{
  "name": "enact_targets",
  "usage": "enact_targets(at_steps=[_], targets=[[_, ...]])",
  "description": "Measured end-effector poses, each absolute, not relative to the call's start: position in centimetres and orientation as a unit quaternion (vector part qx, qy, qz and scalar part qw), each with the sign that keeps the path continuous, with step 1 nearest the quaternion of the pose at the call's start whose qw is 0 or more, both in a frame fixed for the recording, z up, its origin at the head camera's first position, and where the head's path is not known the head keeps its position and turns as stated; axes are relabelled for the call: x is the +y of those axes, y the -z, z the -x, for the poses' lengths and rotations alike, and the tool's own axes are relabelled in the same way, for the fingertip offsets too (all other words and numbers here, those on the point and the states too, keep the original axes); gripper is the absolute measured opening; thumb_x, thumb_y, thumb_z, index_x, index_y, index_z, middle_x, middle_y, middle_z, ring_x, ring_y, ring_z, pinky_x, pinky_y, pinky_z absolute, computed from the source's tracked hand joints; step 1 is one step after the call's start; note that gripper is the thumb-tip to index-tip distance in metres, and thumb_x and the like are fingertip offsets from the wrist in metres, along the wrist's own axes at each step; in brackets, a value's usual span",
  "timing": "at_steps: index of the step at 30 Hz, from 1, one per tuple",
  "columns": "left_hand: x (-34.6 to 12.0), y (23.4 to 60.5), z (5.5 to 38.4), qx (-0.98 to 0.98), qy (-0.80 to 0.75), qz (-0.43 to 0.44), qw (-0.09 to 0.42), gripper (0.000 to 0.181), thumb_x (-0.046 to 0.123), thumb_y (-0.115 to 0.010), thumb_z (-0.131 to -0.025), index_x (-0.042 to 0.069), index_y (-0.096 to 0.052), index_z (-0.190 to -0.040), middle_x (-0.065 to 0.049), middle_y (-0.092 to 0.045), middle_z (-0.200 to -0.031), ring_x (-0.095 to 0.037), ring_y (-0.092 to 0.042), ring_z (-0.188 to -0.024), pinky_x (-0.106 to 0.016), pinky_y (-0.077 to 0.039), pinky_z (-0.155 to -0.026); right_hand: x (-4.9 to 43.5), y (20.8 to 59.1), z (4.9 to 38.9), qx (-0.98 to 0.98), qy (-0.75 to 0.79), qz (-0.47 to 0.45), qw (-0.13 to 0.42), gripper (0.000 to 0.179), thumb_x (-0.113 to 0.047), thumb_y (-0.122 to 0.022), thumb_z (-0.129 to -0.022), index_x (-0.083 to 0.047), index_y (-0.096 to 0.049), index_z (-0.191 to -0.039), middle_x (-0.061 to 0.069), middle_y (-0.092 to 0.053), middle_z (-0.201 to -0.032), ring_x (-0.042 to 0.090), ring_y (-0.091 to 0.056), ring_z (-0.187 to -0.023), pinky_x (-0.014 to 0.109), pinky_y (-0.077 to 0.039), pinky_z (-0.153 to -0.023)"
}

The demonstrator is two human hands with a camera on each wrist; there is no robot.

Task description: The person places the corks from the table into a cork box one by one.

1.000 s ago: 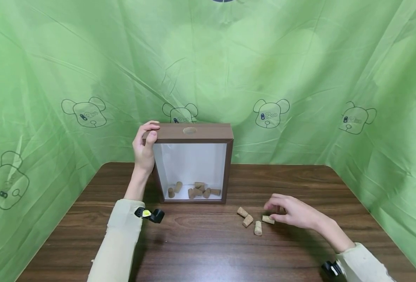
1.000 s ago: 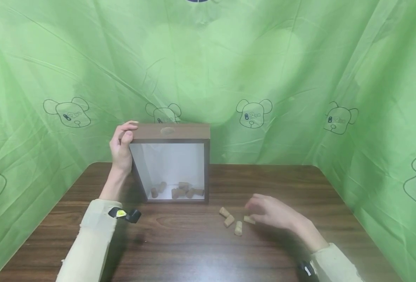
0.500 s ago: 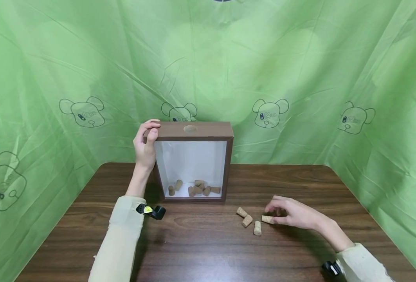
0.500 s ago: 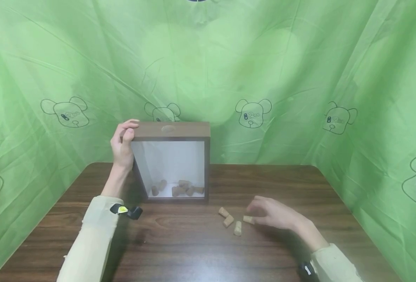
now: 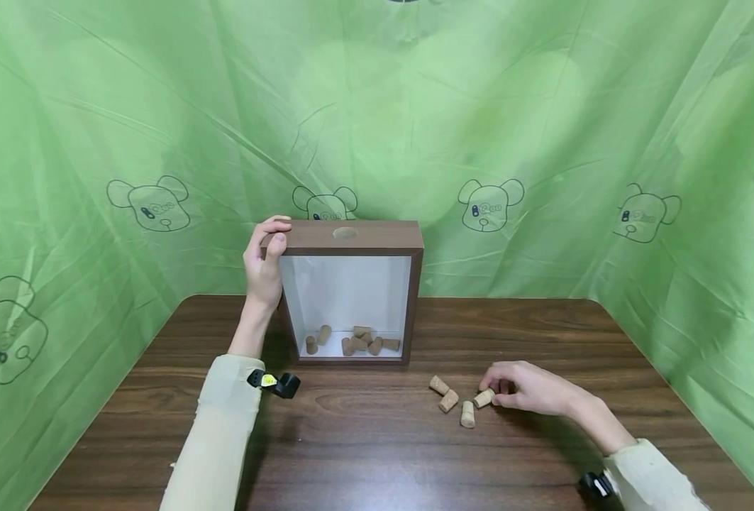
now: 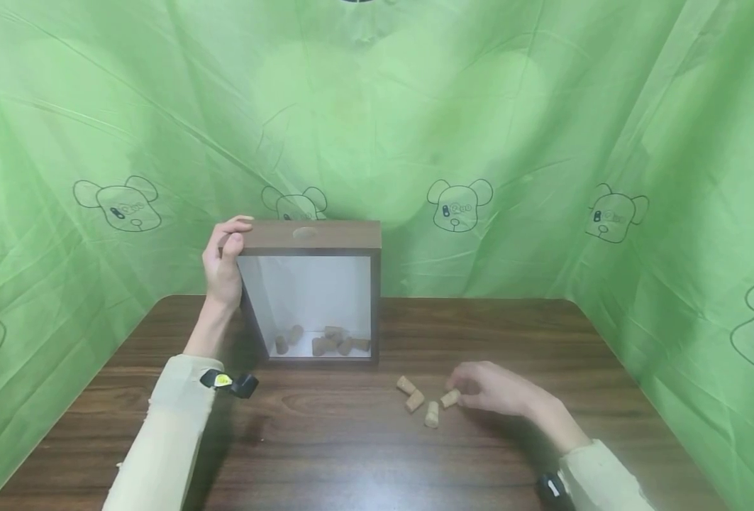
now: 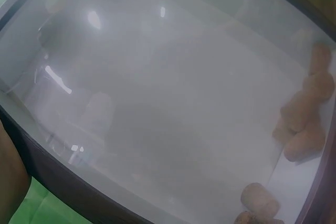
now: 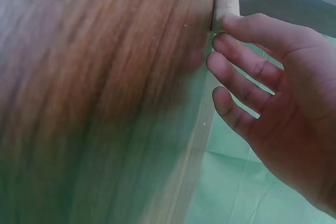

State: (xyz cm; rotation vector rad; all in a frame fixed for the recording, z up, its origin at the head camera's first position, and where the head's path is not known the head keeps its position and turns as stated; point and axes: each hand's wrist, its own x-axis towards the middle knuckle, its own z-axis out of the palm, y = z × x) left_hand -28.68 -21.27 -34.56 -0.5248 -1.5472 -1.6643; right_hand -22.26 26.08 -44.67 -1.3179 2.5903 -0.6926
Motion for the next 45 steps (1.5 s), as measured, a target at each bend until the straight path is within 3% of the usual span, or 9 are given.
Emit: enact_targets(at_steps=[11, 18, 28, 34, 45], targets=[[-21.5, 34.6, 28.7, -0.614, 0.652, 0.208, 0.393, 0.038, 0.022, -0.054, -0.093, -0.011, -0.059, -0.112, -0.017, -0.061, -0.125, -0.021, -0.052, -0.123, -0.030, -0.034, -0.104, 25.6, 43.4, 21.9, 0.887, 0.220, 0.401, 0.061, 0.017, -0.011, -0.072, -0.086, -0.017, -0.068, -0.101, -0.007, -0.068, -0.091, -0.001, -0.058, -0.080, 0.028, -0.054, -0.069], [-21.6, 34.6, 28.6, -0.614, 0.651, 0.208, 0.396, 0.038, 0.026, -0.056, -0.093, -0.008, -0.061, -0.111, -0.011, -0.062, -0.124, -0.022, -0.051, -0.124, -0.030, -0.034, -0.104, 24.7, 42.1, 22.2, 0.888, 0.229, 0.400, 0.016, 0.016, -0.013, -0.071, -0.089, -0.020, -0.068, -0.102, -0.013, -0.064, -0.088, -0.001, -0.057, -0.078, 0.028, -0.053, -0.067], [-20.2, 32.5, 26.0, -0.619, 0.657, 0.202, 0.379, 0.042, 0.019, -0.052, -0.092, -0.019, -0.053, -0.112, -0.030, -0.053, -0.127, -0.020, -0.050, -0.124, -0.031, -0.032, -0.107, 22.3, 39.0, 21.8, 0.857, 0.254, 0.441, -0.085, 0.022, -0.012, -0.074, -0.086, -0.021, -0.068, -0.105, -0.016, -0.061, -0.091, -0.001, -0.057, -0.079, 0.025, -0.053, -0.068], [-20.1, 32.4, 26.2, -0.617, 0.658, 0.203, 0.381, 0.041, 0.018, -0.053, -0.092, -0.018, -0.053, -0.112, -0.030, -0.054, -0.126, -0.018, -0.051, -0.122, -0.031, -0.033, -0.106, 20.5, 36.6, 22.1, 0.837, 0.263, 0.459, -0.138, 0.025, -0.010, -0.075, -0.084, -0.019, -0.068, -0.106, -0.013, -0.062, -0.095, 0.007, -0.060, -0.080, 0.021, -0.050, -0.068], [-20.2, 32.6, 26.2, -0.611, 0.661, 0.207, 0.382, 0.041, 0.017, -0.052, -0.092, -0.020, -0.053, -0.111, -0.031, -0.054, -0.125, -0.022, -0.051, -0.122, -0.030, -0.034, -0.104, 17.9, 32.6, 21.2, 0.808, 0.285, 0.484, -0.178, 0.027, -0.006, -0.075, -0.084, -0.015, -0.070, -0.109, -0.010, -0.065, -0.101, 0.009, -0.060, -0.083, 0.020, -0.051, -0.071]])
